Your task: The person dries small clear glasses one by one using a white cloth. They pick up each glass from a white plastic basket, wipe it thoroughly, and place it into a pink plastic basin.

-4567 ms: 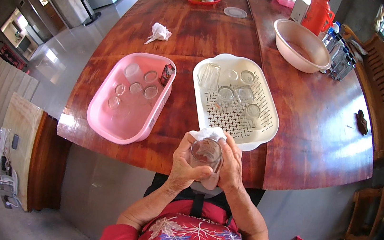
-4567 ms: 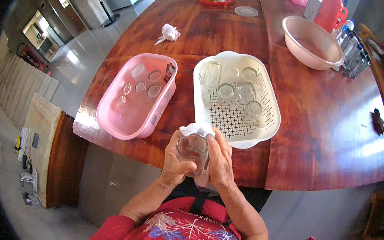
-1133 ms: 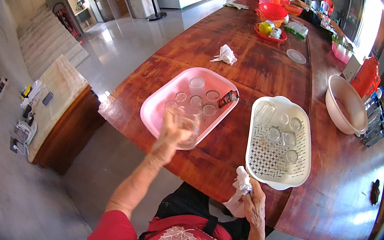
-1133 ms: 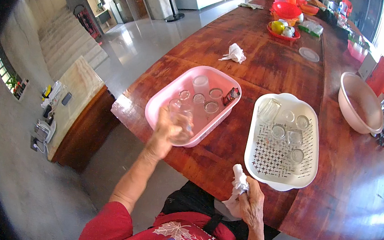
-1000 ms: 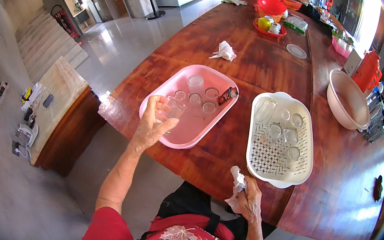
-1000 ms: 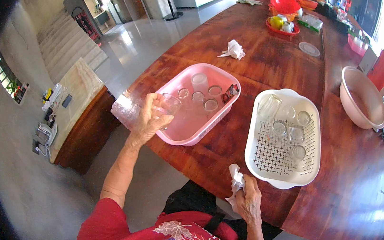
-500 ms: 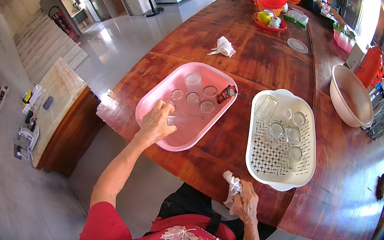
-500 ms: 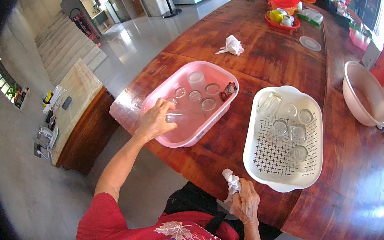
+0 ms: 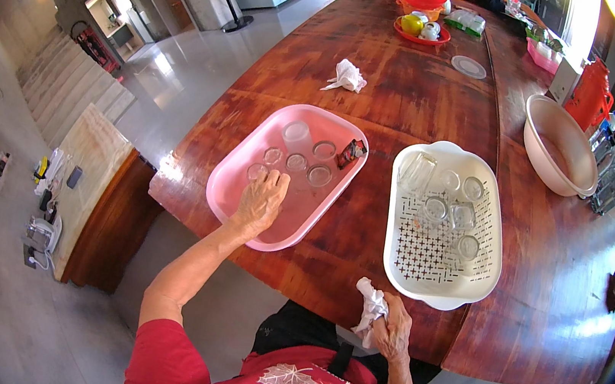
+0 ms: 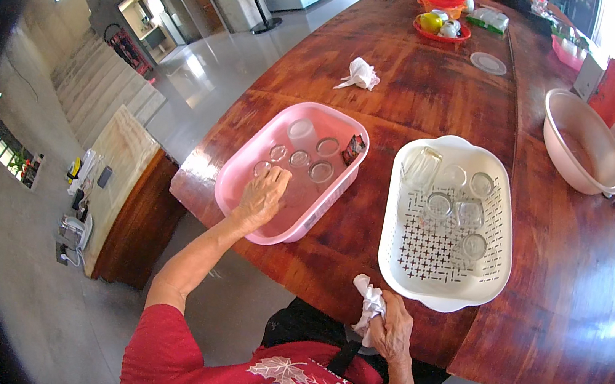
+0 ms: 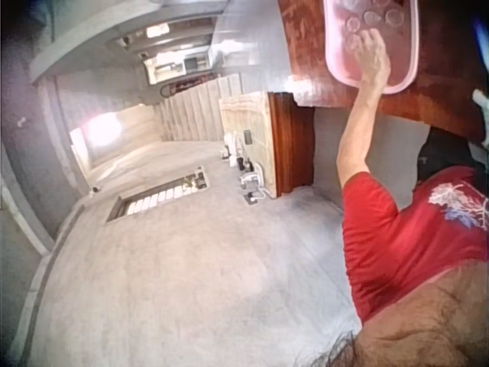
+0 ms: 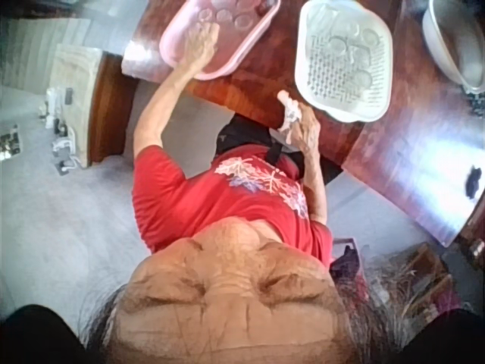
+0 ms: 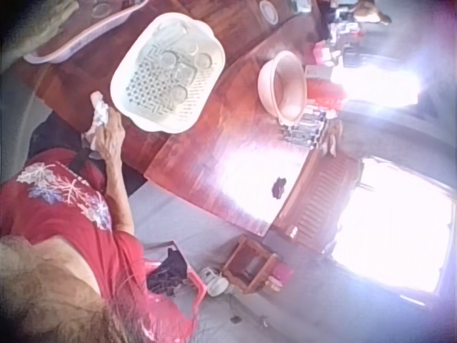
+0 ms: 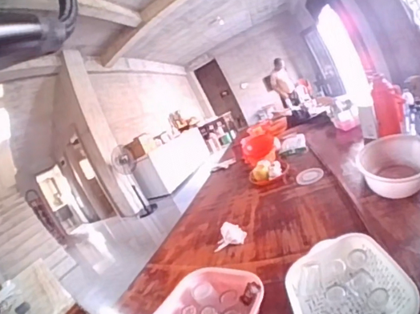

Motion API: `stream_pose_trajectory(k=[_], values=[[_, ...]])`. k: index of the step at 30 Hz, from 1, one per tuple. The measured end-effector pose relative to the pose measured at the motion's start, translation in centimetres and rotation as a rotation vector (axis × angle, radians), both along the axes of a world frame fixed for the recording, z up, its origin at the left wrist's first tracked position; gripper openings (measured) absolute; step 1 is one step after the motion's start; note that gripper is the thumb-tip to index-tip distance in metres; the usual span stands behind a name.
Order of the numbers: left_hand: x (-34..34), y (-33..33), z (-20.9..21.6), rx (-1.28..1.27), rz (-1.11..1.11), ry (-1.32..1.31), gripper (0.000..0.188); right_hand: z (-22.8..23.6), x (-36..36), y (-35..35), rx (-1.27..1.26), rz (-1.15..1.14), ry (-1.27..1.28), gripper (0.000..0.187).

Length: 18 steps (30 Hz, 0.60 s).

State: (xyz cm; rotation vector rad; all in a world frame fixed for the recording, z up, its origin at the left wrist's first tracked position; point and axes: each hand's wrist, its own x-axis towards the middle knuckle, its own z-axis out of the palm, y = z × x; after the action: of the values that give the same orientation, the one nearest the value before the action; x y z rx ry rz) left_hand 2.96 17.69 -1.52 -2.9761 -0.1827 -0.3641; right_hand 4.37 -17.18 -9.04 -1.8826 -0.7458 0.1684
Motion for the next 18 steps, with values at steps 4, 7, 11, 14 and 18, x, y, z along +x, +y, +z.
stream_pose_trajectory(k=[4, 7, 11, 14, 18], values=[[0.5, 0.8, -0.8, 0.059, -0.043, -0.077, 0.038, -0.1, -0.1, 0.0, 0.032, -0.022, -0.03, 0.035], [0.6, 0.4, 0.0, 0.05, -0.048, -0.084, 0.037, -0.2, 0.0, -0.1, 0.009, -0.009, -0.004, 0.036], [0.7, 0.2, 0.3, -0.024, -0.034, -0.106, 0.038, -0.1, -0.1, 0.0, 0.033, -0.009, -0.009, 0.037], [1.4, 0.3, -0.3, 0.063, -0.018, -0.09, 0.042, -0.2, -0.2, -0.3, 0.066, -0.006, 0.014, 0.038], [1.0, 0.0, 0.1, -0.127, 0.005, -0.053, 0.059, -0.7, -0.2, -0.3, 0.052, -0.032, 0.006, 0.038]])
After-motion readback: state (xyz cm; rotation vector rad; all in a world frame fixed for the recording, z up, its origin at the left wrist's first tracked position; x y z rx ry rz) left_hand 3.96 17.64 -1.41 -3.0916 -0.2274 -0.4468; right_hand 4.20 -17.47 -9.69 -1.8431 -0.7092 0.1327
